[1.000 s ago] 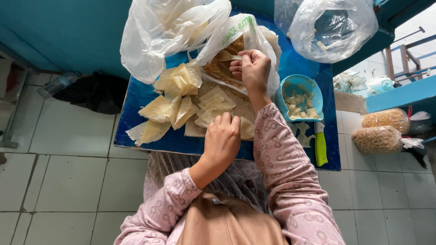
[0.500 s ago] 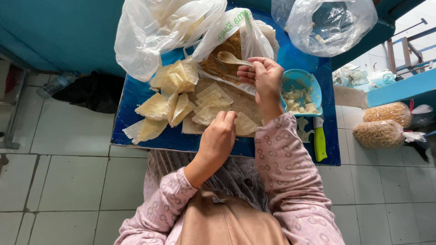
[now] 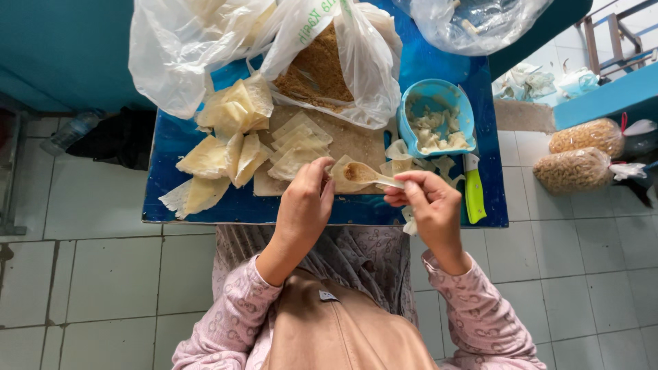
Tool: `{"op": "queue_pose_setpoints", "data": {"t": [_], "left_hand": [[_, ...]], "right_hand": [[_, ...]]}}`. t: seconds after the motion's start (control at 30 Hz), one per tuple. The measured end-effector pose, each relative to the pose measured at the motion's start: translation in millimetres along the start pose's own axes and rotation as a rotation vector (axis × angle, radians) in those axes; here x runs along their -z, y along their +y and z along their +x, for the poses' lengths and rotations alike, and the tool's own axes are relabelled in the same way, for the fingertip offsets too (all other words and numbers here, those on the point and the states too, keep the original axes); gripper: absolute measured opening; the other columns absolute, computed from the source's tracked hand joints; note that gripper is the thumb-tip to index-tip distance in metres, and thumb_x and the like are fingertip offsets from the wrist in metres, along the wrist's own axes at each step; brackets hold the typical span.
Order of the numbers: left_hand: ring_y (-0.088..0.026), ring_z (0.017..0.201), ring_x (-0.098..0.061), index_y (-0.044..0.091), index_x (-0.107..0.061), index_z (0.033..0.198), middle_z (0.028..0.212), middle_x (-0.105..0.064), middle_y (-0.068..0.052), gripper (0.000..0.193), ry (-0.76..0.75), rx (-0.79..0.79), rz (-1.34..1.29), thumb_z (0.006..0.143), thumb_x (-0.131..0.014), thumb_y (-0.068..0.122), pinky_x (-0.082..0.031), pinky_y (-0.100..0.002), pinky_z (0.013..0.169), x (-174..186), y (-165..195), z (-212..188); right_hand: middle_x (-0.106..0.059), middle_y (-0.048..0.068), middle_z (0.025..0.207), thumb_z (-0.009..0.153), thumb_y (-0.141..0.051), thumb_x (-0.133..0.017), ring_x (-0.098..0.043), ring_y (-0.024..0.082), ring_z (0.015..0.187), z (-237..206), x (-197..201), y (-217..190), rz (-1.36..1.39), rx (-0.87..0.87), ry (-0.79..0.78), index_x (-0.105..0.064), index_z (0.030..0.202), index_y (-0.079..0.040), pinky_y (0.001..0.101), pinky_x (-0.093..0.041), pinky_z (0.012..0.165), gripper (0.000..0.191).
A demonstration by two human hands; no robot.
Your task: The person folds thin translucent wafer sheets around a spoonful of brown filling on a board, pressing the edges closed and stacking the finished folded pieces on the table. They occasionally reach into a plastic bag of filling with a spoon and discard scraps to the side.
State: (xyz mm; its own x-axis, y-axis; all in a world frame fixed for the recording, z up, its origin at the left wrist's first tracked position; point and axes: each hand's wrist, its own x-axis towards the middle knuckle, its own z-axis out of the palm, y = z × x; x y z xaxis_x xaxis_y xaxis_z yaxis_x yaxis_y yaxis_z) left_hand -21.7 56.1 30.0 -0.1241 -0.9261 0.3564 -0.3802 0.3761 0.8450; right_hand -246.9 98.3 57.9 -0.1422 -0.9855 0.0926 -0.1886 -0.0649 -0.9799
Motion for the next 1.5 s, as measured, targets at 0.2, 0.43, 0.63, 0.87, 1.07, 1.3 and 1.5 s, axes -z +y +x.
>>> {"op": "queue_pose_setpoints", "data": {"t": [0.2,0.43,0.63,0.87,1.07,1.3,1.5], "left_hand": [[-0.032,0.085,-0.069,0.002,-0.058,0.128,0.102,-0.067,-0.016,0.038,0.035,-0.009,-0.039,0.092,-0.067,-0.002,-0.057,-0.038,0.073,-2,1,-1],[-0.031,0.085,-0.069,0.002,-0.057,0.132,0.100,-0.067,-0.016,0.038,0.034,-0.021,-0.115,0.094,-0.066,-0.001,-0.057,-0.037,0.075,-5,1,-1],[-0.035,0.091,-0.069,0.003,-0.058,0.135,0.101,-0.069,-0.015,0.037,0.028,-0.105,-0.007,0.099,-0.066,0.004,-0.055,-0.042,0.080,-17,-3,0],[-0.036,0.087,-0.066,0.004,-0.060,0.113,0.108,-0.061,-0.017,0.024,0.030,-0.091,0.005,0.092,-0.072,0.008,-0.054,-0.043,0.075,-13,0,4],[-0.035,0.086,-0.064,0.005,-0.064,0.102,0.100,-0.058,-0.015,0.012,0.042,-0.125,0.054,0.093,-0.071,0.007,-0.053,-0.043,0.075,-15,-4,3],[-0.036,0.088,-0.063,0.004,-0.064,0.096,0.099,-0.058,-0.014,0.009,0.043,-0.174,0.095,0.092,-0.072,0.007,-0.052,-0.044,0.077,-15,-1,1],[-0.036,0.089,-0.064,0.005,-0.065,0.095,0.099,-0.058,-0.014,0.011,-0.001,-0.129,0.076,0.090,-0.074,0.009,-0.052,-0.044,0.076,-11,4,4]], "right_hand": [[-0.076,0.018,0.097,0.094,0.007,-0.065,-0.077,0.027,0.088,-24,-13,-22,-0.579,0.485,-0.052,-0.069,0.113,0.005,0.0319,-0.061,0.078,0.019],[-0.070,0.023,0.108,0.085,0.009,-0.069,-0.073,0.037,0.098,-23,-15,-45,-0.930,0.942,-0.265,-0.061,0.120,0.009,0.0437,-0.061,0.085,0.036],[-0.069,0.023,0.120,0.091,0.010,-0.068,-0.071,0.038,0.106,45,-37,-43,-0.921,1.063,-0.107,-0.059,0.131,0.009,0.0432,-0.058,0.092,0.041],[-0.065,0.022,0.118,0.093,-0.006,-0.066,-0.062,0.039,0.107,105,-70,-43,-0.930,0.791,-0.082,-0.064,0.122,-0.001,0.0471,-0.048,0.093,0.030],[-0.064,0.012,0.086,0.083,-0.019,-0.074,-0.062,0.035,0.089,49,-28,-20,-0.956,0.248,-0.318,-0.064,0.083,-0.004,0.0459,-0.048,0.078,0.018],[-0.071,0.004,0.084,0.090,-0.012,-0.070,-0.067,0.010,0.076,47,-26,-6,-0.369,-0.097,-0.231,-0.062,0.100,-0.003,0.0251,-0.053,0.068,0.015],[-0.068,0.000,0.086,0.090,-0.003,-0.069,-0.062,0.003,0.076,49,-34,3,-0.186,-0.073,-0.232,-0.059,0.110,-0.002,0.0206,-0.049,0.065,0.022]]}}
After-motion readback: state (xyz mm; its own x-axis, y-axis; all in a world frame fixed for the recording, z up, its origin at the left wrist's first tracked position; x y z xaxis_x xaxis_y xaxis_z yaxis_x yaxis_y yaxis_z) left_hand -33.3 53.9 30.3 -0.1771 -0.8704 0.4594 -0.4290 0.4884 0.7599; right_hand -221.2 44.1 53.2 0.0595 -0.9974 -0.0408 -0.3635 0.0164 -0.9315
